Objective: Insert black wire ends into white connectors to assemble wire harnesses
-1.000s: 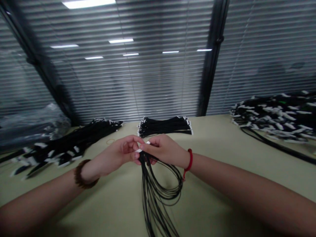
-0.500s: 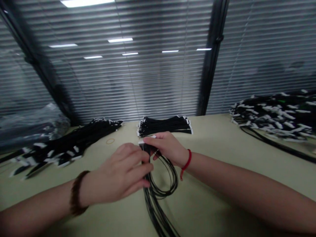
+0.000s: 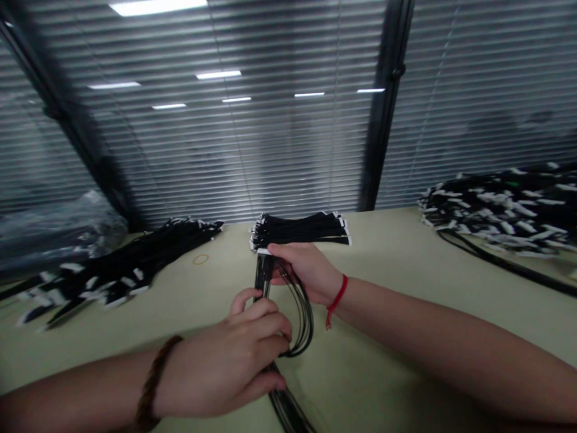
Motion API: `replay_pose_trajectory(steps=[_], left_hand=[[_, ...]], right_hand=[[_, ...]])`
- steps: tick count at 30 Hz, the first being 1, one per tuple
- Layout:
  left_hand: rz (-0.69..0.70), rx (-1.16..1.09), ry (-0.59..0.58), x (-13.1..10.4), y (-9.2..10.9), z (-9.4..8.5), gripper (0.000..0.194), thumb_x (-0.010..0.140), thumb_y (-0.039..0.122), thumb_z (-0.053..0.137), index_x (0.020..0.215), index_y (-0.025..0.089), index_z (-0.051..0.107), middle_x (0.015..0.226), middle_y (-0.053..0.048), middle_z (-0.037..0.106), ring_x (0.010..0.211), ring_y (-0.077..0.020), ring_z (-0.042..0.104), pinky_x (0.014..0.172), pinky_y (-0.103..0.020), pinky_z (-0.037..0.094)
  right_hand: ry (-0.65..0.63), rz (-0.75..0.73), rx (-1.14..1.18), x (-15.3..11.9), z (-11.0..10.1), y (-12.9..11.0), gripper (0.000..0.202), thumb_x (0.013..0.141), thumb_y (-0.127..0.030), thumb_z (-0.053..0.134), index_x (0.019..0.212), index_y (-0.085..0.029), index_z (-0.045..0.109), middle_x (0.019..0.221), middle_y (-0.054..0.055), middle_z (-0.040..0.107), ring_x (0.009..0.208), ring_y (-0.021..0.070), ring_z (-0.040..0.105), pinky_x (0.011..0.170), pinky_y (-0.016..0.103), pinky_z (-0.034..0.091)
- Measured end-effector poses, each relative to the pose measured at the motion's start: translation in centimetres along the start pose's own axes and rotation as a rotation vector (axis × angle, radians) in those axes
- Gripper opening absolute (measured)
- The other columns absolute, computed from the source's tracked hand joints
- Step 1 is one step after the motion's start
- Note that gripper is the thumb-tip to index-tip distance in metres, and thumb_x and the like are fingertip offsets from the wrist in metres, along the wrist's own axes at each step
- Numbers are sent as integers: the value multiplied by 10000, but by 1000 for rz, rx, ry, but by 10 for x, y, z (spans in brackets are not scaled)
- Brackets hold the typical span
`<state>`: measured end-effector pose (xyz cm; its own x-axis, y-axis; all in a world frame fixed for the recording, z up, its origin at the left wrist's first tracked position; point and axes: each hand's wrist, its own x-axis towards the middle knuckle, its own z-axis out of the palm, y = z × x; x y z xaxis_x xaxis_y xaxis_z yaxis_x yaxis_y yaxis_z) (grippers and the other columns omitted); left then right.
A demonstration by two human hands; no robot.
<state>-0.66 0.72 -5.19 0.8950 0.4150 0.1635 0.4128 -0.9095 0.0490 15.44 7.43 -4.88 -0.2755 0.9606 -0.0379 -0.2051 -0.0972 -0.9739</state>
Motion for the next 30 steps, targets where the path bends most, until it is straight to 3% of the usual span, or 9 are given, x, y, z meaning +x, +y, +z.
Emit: replay_pose_trajectory(steps=[4, 8, 14, 18, 21, 25, 30], left_hand=[[-35, -220, 10, 1, 4, -10, 173, 846, 324, 572, 918, 171, 609, 1004, -12, 613, 1000, -166, 500, 978, -327, 251], [-94, -356, -58, 1, 7, -19, 180, 837, 278, 572, 960, 153, 616, 954, -30, 630, 967, -162, 529, 978, -338, 277], [-266, -556, -81, 2, 3, -16, 189, 833, 310, 543, 893, 163, 644, 853, -50, 665, 907, -191, 568, 890, -356, 400], [-344, -985, -117, 2, -1, -10, 255, 840, 306, 525, 1023, 131, 557, 1059, -119, 670, 982, -191, 601, 831, -320, 464], [-372, -1224, -156, 4, -3, -8, 204, 842, 255, 533, 997, 122, 536, 1127, -153, 646, 1019, -190, 608, 848, -319, 463], [-399, -1258, -110, 4, -3, -10, 166, 843, 258, 543, 942, 125, 547, 1136, -141, 637, 1044, -194, 593, 901, -330, 442], [-367, -1167, -71, 1, 0, -21, 184, 857, 226, 529, 1008, 130, 570, 1158, -99, 624, 1080, -173, 562, 952, -302, 416]], right_hand=[[30, -35, -25, -1, 2, -1, 264, 731, -347, 669, 711, -92, 605, 642, 37, 603, 536, 69, 533, 488, 177, 436], [93, -81, -64, 0, 4, -2, 284, 723, -348, 664, 629, -98, 567, 555, 5, 552, 472, 60, 494, 460, 188, 417], [131, -195, -128, 3, 2, 1, 352, 683, -421, 685, 595, -110, 545, 528, -18, 506, 464, 63, 475, 455, 204, 417], [128, -240, -174, 5, -1, 4, 383, 673, -462, 685, 603, -109, 553, 530, -13, 500, 475, 68, 464, 461, 213, 414], [124, -266, -205, 6, -2, 6, 394, 679, -475, 677, 599, -111, 550, 530, -12, 500, 468, 67, 450, 459, 216, 397], [124, -299, -242, 7, -4, 6, 407, 688, -478, 669, 557, -127, 511, 486, -34, 451, 449, 65, 430, 452, 214, 364], [137, -322, -292, 9, -7, 6, 405, 721, -473, 647, 568, -129, 498, 497, -42, 447, 463, 63, 433, 471, 212, 362]])
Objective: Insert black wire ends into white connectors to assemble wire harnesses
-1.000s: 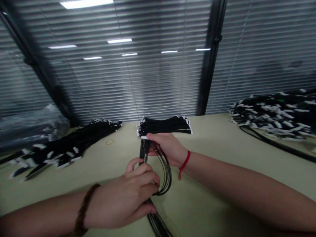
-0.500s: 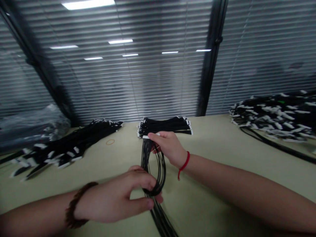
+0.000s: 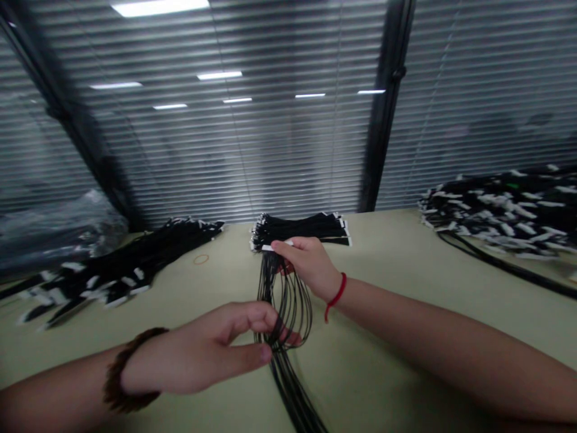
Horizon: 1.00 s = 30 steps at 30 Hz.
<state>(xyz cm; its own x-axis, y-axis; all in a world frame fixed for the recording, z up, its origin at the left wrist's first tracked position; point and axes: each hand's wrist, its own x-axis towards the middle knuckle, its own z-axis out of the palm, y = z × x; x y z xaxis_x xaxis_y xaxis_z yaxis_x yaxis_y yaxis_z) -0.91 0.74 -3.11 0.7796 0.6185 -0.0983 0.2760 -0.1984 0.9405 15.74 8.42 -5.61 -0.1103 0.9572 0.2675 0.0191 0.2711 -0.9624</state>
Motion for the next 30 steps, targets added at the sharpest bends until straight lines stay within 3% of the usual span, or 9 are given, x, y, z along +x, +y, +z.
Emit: replay_pose_trajectory(steps=[6, 10, 14, 17, 21, 24, 26, 28, 30], left_hand=[[18, 9, 12, -1, 4, -7, 276, 855, 218, 521, 1104, 106, 558, 1157, -122, 605, 1066, -184, 546, 956, -331, 404], [-97, -191, 203, 7, -1, -12, 435, 784, 192, 581, 1197, 139, 457, 1280, -132, 509, 928, -161, 563, 847, -331, 415], [-99, -469, 207, 12, -4, -11, 460, 691, 140, 650, 1131, 156, 515, 1293, -110, 489, 1012, -180, 543, 815, -293, 391], [-8, -621, 206, 13, -6, -7, 420, 663, 83, 651, 1064, 152, 544, 1170, -88, 555, 1070, -170, 519, 865, -272, 378], [-7, -657, 246, 13, -8, -3, 259, 711, 152, 637, 950, 133, 538, 894, -30, 569, 871, -128, 570, 825, -268, 393], [-120, -500, 90, 5, 0, -1, 165, 760, 228, 571, 881, 148, 492, 706, 15, 530, 666, -103, 551, 694, -254, 403], [-203, -214, -76, -5, 11, 1, 120, 786, 262, 522, 835, 170, 463, 614, 41, 483, 549, -87, 460, 568, -223, 361], [-214, 235, -30, -19, 23, 3, 115, 790, 265, 533, 856, 194, 472, 642, 49, 460, 535, -87, 394, 508, -213, 306], [-169, 671, 75, -32, 33, 4, 92, 818, 277, 524, 873, 203, 528, 686, 16, 528, 582, -118, 458, 507, -232, 291]], right_hand=[[-23, -19, -74, 3, -3, 3, 395, 751, -475, 611, 594, -125, 517, 522, -27, 472, 477, 69, 440, 483, 218, 373], [-82, -74, -138, -5, 0, 1, 381, 767, -468, 585, 605, -124, 560, 548, -8, 499, 511, 81, 446, 489, 220, 354], [-129, -148, -198, -14, 4, -4, 336, 789, -416, 579, 614, -129, 585, 581, -14, 504, 554, 69, 420, 503, 201, 324], [-147, -154, -217, -17, 5, -6, 348, 808, -421, 558, 610, -135, 570, 563, -20, 493, 527, 64, 407, 481, 198, 312], [-205, -139, -235, -16, 3, -7, 405, 838, -460, 513, 608, -134, 579, 546, -6, 518, 519, 76, 448, 491, 207, 341], [-167, -151, -262, -9, -1, -3, 381, 826, -465, 535, 692, -123, 635, 617, 19, 578, 573, 91, 490, 552, 222, 379], [-129, -165, -291, -4, -5, 0, 375, 807, -469, 559, 722, -115, 651, 637, 28, 589, 584, 96, 493, 566, 229, 380], [-128, -180, -317, 1, -8, 2, 375, 802, -466, 566, 715, -112, 655, 640, 32, 593, 585, 98, 493, 566, 231, 375], [-162, -186, -333, 2, -9, 2, 367, 801, -452, 570, 688, -112, 653, 635, 32, 595, 582, 96, 493, 557, 227, 365]])
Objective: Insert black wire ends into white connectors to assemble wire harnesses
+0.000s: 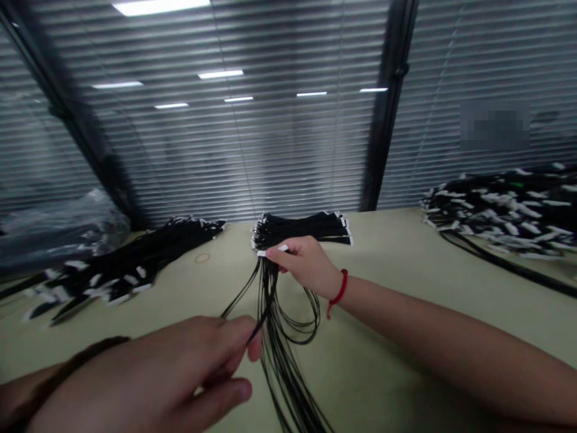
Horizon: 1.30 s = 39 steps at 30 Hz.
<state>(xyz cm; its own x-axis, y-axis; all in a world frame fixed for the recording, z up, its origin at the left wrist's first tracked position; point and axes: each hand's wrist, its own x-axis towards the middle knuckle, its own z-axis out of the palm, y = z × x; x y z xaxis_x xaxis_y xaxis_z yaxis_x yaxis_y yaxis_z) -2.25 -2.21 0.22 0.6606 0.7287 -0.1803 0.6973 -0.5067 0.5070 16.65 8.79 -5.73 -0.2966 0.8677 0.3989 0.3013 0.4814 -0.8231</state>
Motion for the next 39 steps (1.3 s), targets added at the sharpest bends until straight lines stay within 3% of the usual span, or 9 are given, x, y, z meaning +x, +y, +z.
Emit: replay_pose_trajectory(steps=[3, 8, 14, 21, 26, 29, 33, 36, 39], left_hand=[[139, 326, 123, -13, 4, -11, 193, 899, 293, 431, 780, 197, 551, 697, -3, 587, 586, -129, 524, 518, -248, 311], [539, 386, 487, 2, -8, -35, 180, 914, 206, 415, 825, 184, 570, 714, 11, 614, 661, -103, 566, 615, -203, 399], [519, 98, 748, 48, -35, -33, 197, 896, 225, 468, 762, 170, 602, 733, 6, 641, 673, -93, 566, 657, -196, 423], [300, -353, 570, 75, -43, -2, 239, 874, 284, 484, 716, 154, 606, 704, 5, 612, 683, -97, 539, 670, -217, 414], [219, -703, 478, 63, -51, -33, 293, 875, 427, 462, 919, 166, 588, 686, 11, 561, 526, -68, 462, 530, -199, 405], [396, -1013, 384, 42, -51, -55, 521, 814, 566, 503, 1216, 235, 481, 1086, -58, 604, 830, -120, 595, 760, -257, 495], [479, -523, 318, 22, -40, -56, 620, 711, 425, 716, 1249, 234, 474, 1252, -90, 543, 1102, -209, 533, 962, -352, 421], [388, -67, 376, 25, -34, -44, 155, 841, 297, 574, 928, 180, 626, 1000, -45, 621, 944, -155, 561, 882, -308, 430], [296, 71, 461, 41, -40, -31, 251, 908, 317, 414, 821, 156, 586, 792, -18, 571, 728, -121, 518, 711, -274, 444]], right_hand=[[-108, -2, 19, -4, 4, -2, 356, 791, -428, 587, 630, -115, 637, 589, 22, 584, 550, 85, 477, 527, 211, 340], [-351, 29, 175, -23, 24, -17, 351, 757, -432, 622, 604, -117, 615, 572, 20, 594, 533, 84, 505, 514, 193, 374], [-551, 65, 332, -45, 37, -43, 263, 793, -350, 607, 666, -122, 638, 612, 21, 635, 536, 66, 548, 517, 155, 405], [-585, 241, 717, -51, 42, -45, 263, 769, -349, 638, 636, -122, 637, 575, 24, 626, 499, 77, 574, 473, 157, 404], [-454, 278, 785, -37, 36, -37, 309, 715, -388, 672, 589, -117, 596, 517, 25, 594, 448, 85, 544, 448, 172, 393], [-316, 318, 832, -26, 32, -29, 313, 692, -405, 667, 591, -130, 556, 498, -7, 550, 427, 62, 493, 438, 165, 376], [-280, 375, 824, -19, 32, -23, 265, 689, -397, 644, 695, -140, 584, 545, -24, 545, 453, 51, 479, 483, 166, 404], [-396, 408, 731, -23, 34, -23, 303, 664, -403, 667, 624, -116, 578, 517, 6, 555, 423, 68, 483, 438, 181, 376], [-506, 427, 629, -28, 35, -27, 336, 648, -383, 688, 527, -99, 553, 471, 33, 554, 383, 76, 480, 402, 179, 336]])
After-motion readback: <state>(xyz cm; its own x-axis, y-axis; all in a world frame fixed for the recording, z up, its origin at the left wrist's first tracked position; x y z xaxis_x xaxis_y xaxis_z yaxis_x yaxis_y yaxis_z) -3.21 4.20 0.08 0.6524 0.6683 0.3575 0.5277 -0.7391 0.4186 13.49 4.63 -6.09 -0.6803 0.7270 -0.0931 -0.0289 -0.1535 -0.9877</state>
